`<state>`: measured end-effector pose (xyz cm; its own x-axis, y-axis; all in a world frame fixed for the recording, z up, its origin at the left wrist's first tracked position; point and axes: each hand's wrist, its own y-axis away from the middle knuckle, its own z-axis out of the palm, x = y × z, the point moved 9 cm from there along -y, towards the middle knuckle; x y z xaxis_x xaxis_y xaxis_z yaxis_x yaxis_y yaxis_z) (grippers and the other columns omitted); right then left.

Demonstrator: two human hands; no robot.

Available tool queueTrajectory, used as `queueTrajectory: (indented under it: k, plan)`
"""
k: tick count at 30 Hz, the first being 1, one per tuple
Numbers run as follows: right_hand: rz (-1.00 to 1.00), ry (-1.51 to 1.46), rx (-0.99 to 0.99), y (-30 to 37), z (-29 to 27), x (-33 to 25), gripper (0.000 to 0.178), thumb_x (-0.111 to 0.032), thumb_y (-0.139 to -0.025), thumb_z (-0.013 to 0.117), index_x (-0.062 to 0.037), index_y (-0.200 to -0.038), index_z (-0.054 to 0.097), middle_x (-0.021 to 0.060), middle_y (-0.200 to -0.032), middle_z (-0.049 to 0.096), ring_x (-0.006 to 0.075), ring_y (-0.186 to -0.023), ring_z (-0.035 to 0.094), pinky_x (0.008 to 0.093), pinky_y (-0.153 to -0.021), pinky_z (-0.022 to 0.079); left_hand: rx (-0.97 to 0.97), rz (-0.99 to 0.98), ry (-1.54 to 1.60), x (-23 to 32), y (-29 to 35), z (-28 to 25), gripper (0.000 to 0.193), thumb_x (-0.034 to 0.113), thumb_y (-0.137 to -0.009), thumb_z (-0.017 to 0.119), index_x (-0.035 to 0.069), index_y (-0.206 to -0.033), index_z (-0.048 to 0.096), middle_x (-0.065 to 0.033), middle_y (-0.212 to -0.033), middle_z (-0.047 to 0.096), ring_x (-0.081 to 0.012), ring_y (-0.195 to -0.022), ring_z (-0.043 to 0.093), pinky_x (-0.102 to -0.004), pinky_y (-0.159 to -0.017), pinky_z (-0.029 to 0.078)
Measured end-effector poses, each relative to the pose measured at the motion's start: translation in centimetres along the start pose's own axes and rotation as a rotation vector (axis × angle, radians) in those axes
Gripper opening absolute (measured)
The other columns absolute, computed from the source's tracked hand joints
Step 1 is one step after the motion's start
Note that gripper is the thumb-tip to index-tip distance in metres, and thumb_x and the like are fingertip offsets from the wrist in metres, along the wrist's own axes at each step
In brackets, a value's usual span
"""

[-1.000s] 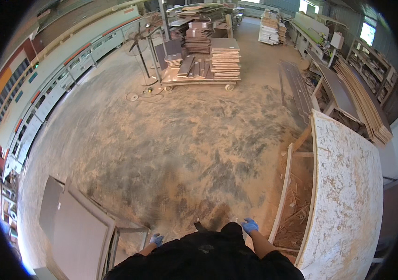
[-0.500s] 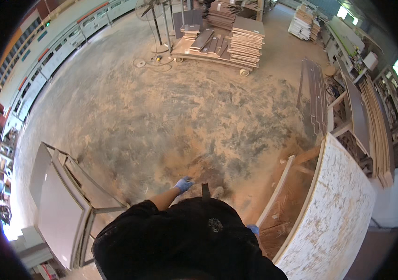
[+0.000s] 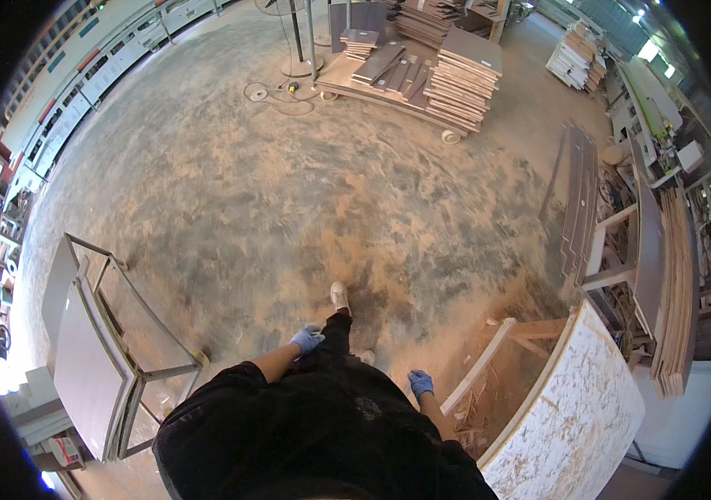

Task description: The person sweeps sawdust and debris from the floor of a woodworking shop using a broom. They move around the workspace, sweeping near machinery and stacks of wood, and gather the debris into a pile.

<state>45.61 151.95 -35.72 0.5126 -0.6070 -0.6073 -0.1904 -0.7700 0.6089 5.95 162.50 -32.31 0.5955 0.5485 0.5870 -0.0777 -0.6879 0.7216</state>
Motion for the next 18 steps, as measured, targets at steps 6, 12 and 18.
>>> queueTrajectory:
  k: [6, 12, 18]
  plan:
    - [0.004, -0.018, -0.144, -11.2, 0.0, 2.5, 0.033, -0.029, -0.076, 0.061, -0.0035, -0.097, 0.063, 0.0122, -0.095, 0.064, 0.0239, -0.090, 0.060, 0.0310, -0.082, 0.045, -0.029, -0.053, -0.039, 0.8, -8.4, -5.0, 0.049, 0.034, -0.079, 0.058, 0.006, -0.118, 0.050, -0.0172, -0.112, 0.056, -0.0262, -0.103, 0.055, -0.0317, -0.087, 0.043]
    - [-0.047, -0.092, -0.017, -18.6, -6.2, -11.8, 0.023, -0.019, -0.076, 0.063, -0.0048, -0.095, 0.064, 0.0098, -0.085, 0.064, 0.0197, -0.078, 0.060, 0.0307, -0.071, 0.048, 0.219, 0.048, -0.049, 6.0, -13.5, -14.4, 0.049, 0.040, -0.077, 0.055, 0.012, -0.117, 0.053, -0.0174, -0.111, 0.056, -0.0319, -0.104, 0.053, -0.0364, -0.090, 0.040]
    - [0.025, -0.002, -0.259, -25.9, -6.1, -24.6, 0.024, -0.018, -0.081, 0.058, -0.0064, -0.103, 0.059, 0.0056, -0.083, 0.061, 0.0161, -0.072, 0.057, 0.0315, -0.059, 0.048, 0.381, -0.037, 0.307, 6.7, -12.7, -19.4, 0.050, 0.037, -0.077, 0.057, 0.010, -0.118, 0.050, -0.0149, -0.114, 0.055, -0.0300, -0.106, 0.051, -0.0373, -0.090, 0.040]
